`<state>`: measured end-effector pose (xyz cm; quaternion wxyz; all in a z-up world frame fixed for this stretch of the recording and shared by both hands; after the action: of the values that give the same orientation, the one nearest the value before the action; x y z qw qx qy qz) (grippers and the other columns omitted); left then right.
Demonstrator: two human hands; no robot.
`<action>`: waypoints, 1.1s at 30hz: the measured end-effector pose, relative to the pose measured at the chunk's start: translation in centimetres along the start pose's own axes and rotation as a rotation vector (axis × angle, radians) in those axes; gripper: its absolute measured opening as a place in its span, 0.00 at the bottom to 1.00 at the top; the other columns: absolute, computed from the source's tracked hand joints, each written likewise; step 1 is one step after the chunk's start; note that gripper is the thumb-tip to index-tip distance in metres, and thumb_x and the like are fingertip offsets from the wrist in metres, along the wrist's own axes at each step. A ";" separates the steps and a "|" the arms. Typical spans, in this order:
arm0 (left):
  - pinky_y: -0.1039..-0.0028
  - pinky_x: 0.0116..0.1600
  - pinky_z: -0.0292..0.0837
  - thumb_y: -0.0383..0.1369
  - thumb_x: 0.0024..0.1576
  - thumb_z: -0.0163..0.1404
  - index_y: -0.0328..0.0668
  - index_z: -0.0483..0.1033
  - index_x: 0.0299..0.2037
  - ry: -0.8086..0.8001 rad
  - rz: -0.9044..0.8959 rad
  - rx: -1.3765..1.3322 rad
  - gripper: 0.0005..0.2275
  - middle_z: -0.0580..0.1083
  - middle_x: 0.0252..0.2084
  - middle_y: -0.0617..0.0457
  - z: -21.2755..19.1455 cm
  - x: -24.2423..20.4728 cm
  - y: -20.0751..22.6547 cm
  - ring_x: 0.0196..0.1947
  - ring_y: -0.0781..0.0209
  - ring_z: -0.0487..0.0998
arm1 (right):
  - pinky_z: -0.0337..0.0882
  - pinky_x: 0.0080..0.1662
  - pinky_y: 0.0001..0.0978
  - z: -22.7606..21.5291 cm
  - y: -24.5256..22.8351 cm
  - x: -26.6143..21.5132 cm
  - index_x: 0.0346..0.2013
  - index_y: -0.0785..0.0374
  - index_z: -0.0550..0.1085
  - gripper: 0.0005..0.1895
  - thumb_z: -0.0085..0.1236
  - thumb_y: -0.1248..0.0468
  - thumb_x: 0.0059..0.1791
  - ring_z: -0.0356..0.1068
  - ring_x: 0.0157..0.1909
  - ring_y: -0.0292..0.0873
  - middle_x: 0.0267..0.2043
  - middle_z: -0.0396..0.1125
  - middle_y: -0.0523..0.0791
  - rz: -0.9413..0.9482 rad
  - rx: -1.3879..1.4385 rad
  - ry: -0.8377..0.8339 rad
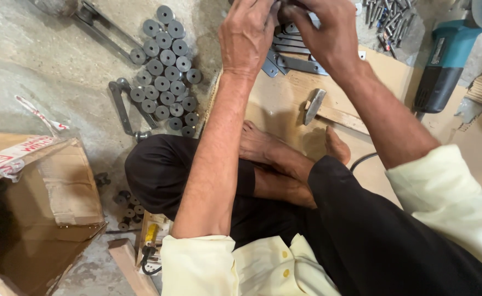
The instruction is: Assembling and finishing metal bracket components using a grinder and hammer.
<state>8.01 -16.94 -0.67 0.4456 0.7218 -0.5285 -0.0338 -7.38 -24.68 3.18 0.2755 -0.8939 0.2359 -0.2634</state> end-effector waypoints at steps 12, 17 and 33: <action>0.71 0.51 0.80 0.31 0.58 0.62 0.46 0.80 0.49 0.008 0.104 0.037 0.10 0.79 0.47 0.56 1.7 -0.7 -1.7 0.48 0.57 0.82 | 0.73 0.50 0.45 -6.8 -1.3 -22.4 0.58 0.62 0.74 0.30 0.69 0.59 0.42 0.71 0.52 0.56 0.51 0.71 0.53 0.390 -0.275 -0.444; 0.67 0.50 0.80 0.29 0.57 0.62 0.44 0.80 0.45 0.013 0.070 -0.016 0.08 0.76 0.44 0.55 0.0 0.0 -0.4 0.45 0.54 0.80 | 0.72 0.42 0.45 -6.4 0.8 -24.0 0.55 0.64 0.71 0.24 0.66 0.57 0.49 0.72 0.41 0.55 0.45 0.71 0.55 0.592 -0.310 -0.351; 0.71 0.46 0.81 0.29 0.56 0.61 0.42 0.79 0.42 -0.023 0.052 0.017 0.07 0.74 0.40 0.57 0.7 0.2 -0.8 0.42 0.58 0.80 | 0.77 0.38 0.37 -6.9 -6.8 -3.4 0.74 0.70 0.56 0.28 0.51 0.65 0.62 0.74 0.38 0.46 0.44 0.72 0.60 0.435 -0.057 -0.368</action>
<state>8.35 -17.46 -1.59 0.4344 0.7111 -0.5523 -0.0260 -12.19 -20.25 11.11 0.3387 -0.8623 0.3757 -0.0247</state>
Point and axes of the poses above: each hand's wrist, its own x-axis towards the middle knuckle, its own z-axis out of the palm, y = z × x, the point moved 3 cm from there along x, towards the middle knuckle
